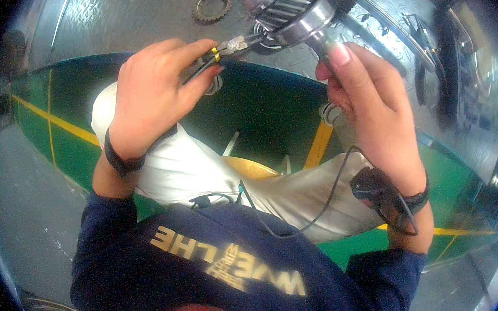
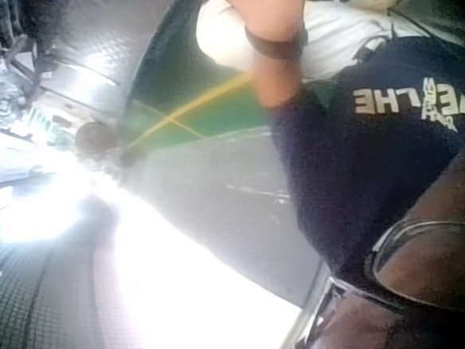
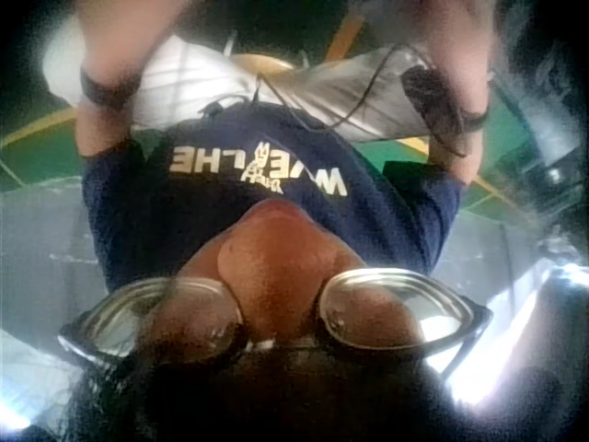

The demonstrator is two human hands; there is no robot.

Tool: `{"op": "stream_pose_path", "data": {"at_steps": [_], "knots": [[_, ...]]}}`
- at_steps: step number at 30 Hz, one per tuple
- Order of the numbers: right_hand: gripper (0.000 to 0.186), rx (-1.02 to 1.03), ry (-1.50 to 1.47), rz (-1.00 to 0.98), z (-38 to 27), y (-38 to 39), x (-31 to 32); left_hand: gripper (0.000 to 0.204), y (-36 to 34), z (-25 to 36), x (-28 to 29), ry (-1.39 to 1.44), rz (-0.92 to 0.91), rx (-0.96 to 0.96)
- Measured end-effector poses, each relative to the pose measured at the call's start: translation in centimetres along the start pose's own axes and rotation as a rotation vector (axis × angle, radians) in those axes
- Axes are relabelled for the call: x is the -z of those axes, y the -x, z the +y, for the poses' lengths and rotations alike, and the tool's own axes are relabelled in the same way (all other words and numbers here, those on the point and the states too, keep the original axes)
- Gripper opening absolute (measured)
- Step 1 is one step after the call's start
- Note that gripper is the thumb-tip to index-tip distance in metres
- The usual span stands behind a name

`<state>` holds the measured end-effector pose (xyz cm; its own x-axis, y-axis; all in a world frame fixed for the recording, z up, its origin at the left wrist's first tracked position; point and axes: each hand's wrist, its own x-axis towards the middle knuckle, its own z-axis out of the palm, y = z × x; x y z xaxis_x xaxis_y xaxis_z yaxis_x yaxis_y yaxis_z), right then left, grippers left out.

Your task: The person manipulates a metal bearing and a mechanical shaft at a workbench. The person uses pliers to adjust a clip on the bearing, turns the bearing over to inspect it, and then places the bearing onto the end of the metal shaft.

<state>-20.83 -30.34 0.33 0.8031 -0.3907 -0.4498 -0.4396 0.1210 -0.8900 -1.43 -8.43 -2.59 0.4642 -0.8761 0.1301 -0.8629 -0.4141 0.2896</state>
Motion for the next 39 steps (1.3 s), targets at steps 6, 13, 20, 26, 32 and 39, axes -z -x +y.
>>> {"op": "stream_pose_path", "data": {"at_steps": [6, 13, 20, 26, 32, 39], "knots": [[0.045, 0.052, 0.235, 0.024, 2.2, -2.4, -1.0, 0.031, 0.2, -0.4, -0.2, 0.001, 0.007, 0.016], [0.042, 0.086, 0.103, 0.04, 0.7, -2.5, -1.2, 0.031, 0.0, -0.3, -0.5, -0.011, -0.017, -0.002], [0.039, 0.164, 0.273, 0.022, 1.8, -3.3, -2.8, 0.024, 0.3, -0.6, -0.9, -0.037, 0.015, -0.012], [0.042, 0.156, 0.325, 0.081, 2.2, -3.7, -1.8, 0.024, 0.0, -0.5, -0.7, -0.026, 0.004, -0.013], [0.046, 0.076, 0.181, 0.146, 1.4, -2.9, -0.7, 0.03, 0.5, -0.5, -0.6, 0.01, 0.057, -0.027], [0.045, 0.107, 0.154, 0.157, 2.1, -2.5, -0.3, 0.035, 0.1, -1.4, -0.3, 0.125, 0.132, 0.062]]}}
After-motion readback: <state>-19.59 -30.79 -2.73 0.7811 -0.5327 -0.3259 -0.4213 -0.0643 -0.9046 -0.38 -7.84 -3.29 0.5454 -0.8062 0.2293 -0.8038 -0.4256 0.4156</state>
